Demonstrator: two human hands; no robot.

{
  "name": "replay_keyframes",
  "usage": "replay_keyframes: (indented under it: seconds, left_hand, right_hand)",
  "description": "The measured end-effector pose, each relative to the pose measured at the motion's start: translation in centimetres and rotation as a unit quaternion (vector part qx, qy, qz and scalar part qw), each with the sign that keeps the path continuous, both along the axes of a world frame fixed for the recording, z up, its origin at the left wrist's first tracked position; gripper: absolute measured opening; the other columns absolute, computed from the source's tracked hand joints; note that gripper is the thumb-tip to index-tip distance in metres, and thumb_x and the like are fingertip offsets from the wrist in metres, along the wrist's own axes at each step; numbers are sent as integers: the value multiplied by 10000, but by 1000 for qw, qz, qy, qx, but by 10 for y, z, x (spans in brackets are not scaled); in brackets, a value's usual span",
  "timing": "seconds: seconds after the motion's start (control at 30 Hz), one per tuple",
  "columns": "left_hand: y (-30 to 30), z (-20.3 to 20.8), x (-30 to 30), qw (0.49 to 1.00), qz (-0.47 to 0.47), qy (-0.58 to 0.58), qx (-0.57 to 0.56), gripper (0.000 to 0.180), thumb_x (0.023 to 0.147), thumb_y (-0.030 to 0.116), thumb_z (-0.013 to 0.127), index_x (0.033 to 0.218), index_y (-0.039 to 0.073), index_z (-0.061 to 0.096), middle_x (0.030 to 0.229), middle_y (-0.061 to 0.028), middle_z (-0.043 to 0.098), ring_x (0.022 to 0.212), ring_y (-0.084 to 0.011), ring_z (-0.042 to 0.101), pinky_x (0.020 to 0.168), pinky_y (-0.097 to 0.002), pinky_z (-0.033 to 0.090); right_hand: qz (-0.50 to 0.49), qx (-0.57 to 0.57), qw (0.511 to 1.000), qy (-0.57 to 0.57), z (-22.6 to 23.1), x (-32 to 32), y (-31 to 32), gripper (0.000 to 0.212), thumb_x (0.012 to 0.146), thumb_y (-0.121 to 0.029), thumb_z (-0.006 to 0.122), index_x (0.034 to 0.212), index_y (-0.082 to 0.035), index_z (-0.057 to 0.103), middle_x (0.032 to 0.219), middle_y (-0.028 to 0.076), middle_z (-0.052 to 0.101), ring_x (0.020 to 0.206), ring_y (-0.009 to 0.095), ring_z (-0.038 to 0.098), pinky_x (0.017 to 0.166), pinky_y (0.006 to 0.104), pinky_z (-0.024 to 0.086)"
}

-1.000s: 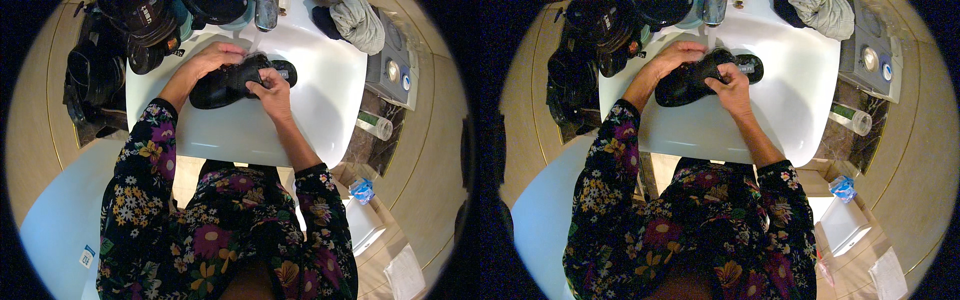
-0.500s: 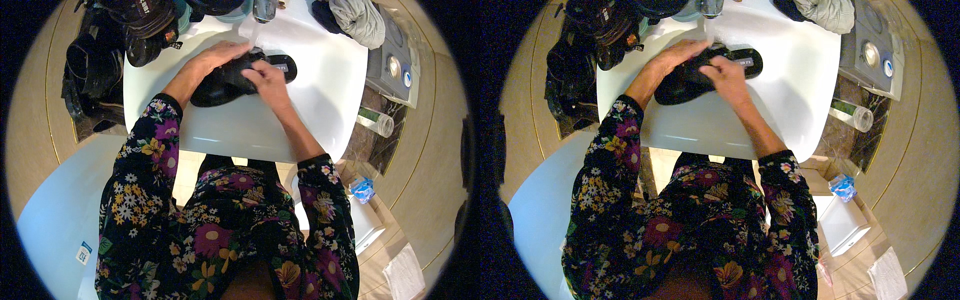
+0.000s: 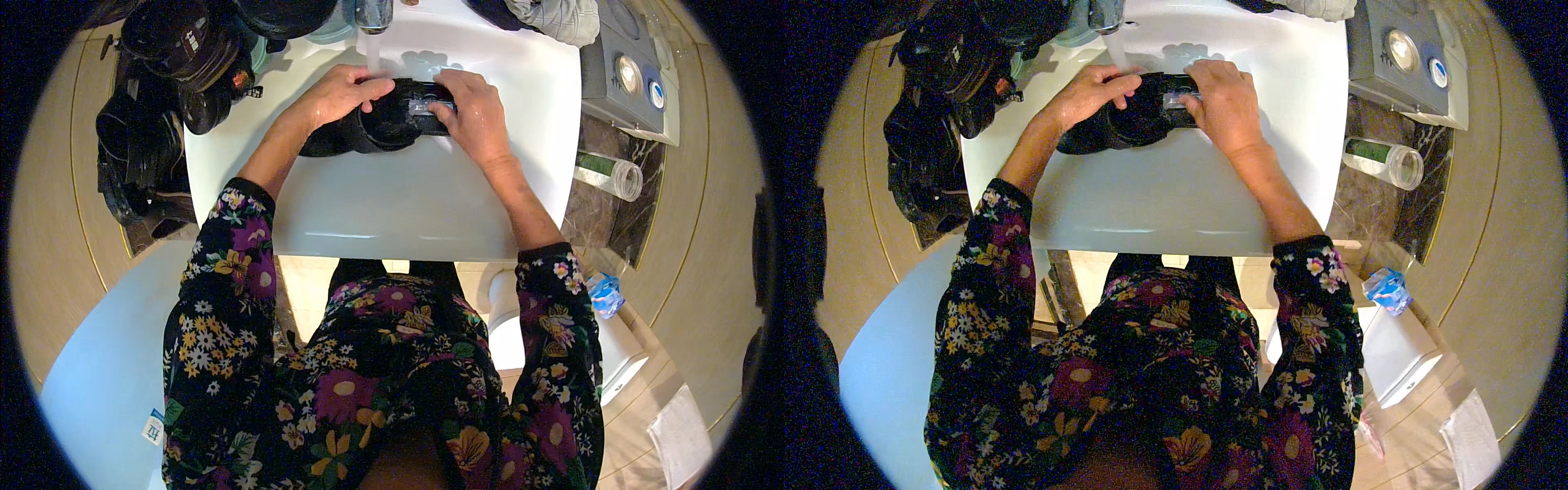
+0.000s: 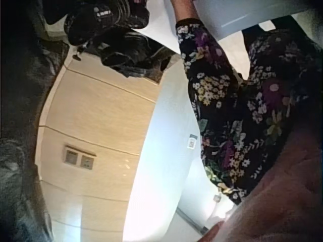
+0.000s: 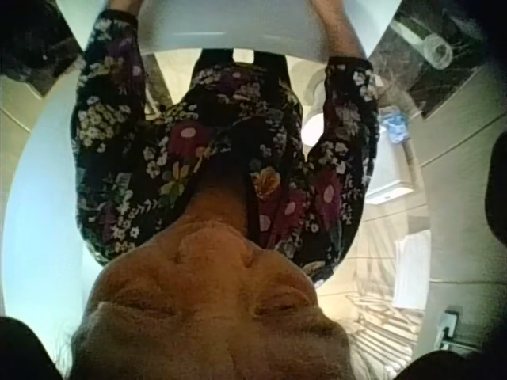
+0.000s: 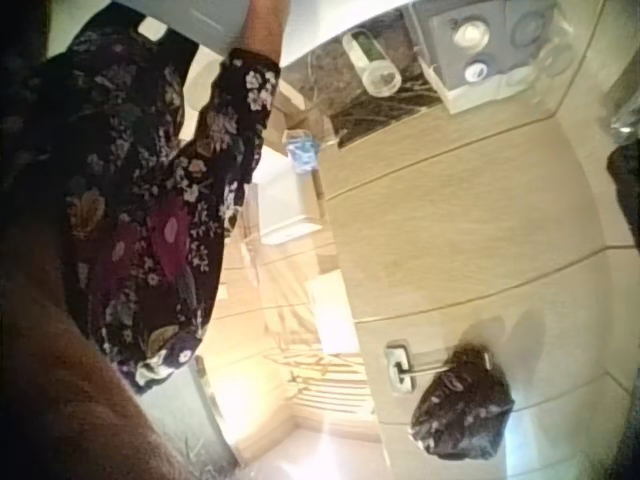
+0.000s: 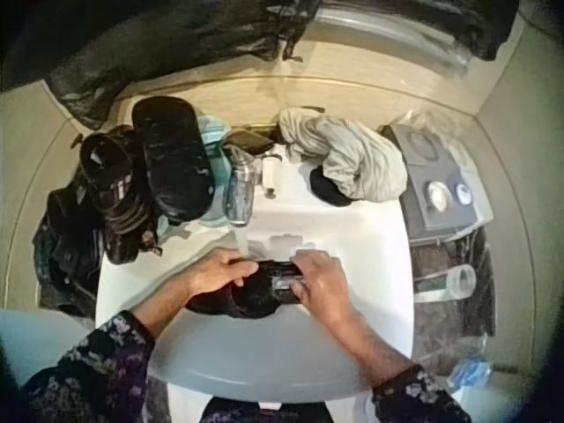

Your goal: The person washes multiple pairs of slippers in a bathroom sink. They scrub each slipper with soapy water, rinse them under the tap, and place them aside. The person also rinses their hands and the sink basin during the process.

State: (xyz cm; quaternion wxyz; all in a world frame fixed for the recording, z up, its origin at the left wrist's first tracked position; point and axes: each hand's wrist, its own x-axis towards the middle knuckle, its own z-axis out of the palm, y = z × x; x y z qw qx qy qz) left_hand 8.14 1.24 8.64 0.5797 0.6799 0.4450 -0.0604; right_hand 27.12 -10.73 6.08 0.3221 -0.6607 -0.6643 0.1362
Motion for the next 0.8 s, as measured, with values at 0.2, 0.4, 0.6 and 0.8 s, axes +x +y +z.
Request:
replay_keyframes:
  seconds: [0.2,0.4,0.6,0.8]
  left_hand:
    - [-22,9,2,994,-55,-65,75,363,833,169,592,1181,78,546,1033,-71,607,929,-151,541,841,-284,438]
    - [-26,0,3,906,-124,-5,404,260,828,244,585,1031,84,610,923,-173,624,852,-322,603,742,-360,487]
    - [-15,1,3,853,-69,60,513,283,804,364,588,785,86,634,659,-142,610,608,-349,586,540,-414,466]
    - [-11,12,-1,917,-49,107,381,294,769,340,629,826,51,644,684,-128,619,580,-260,595,571,-363,468]
  right_hand:
    - [43,-267,950,156,-11,19,5,453,697,-228,724,1082,-40,579,847,138,629,754,232,606,708,324,483]
    - [34,-217,952,213,-31,14,4,348,744,-347,638,934,-55,652,867,162,635,804,310,606,731,364,469]
    - [-19,-157,950,270,-27,8,21,277,777,-303,599,856,-46,667,828,148,640,763,302,610,703,360,474]
    - [-20,-250,939,235,-25,11,22,265,831,-223,578,974,-10,639,851,102,660,759,163,597,743,279,461]
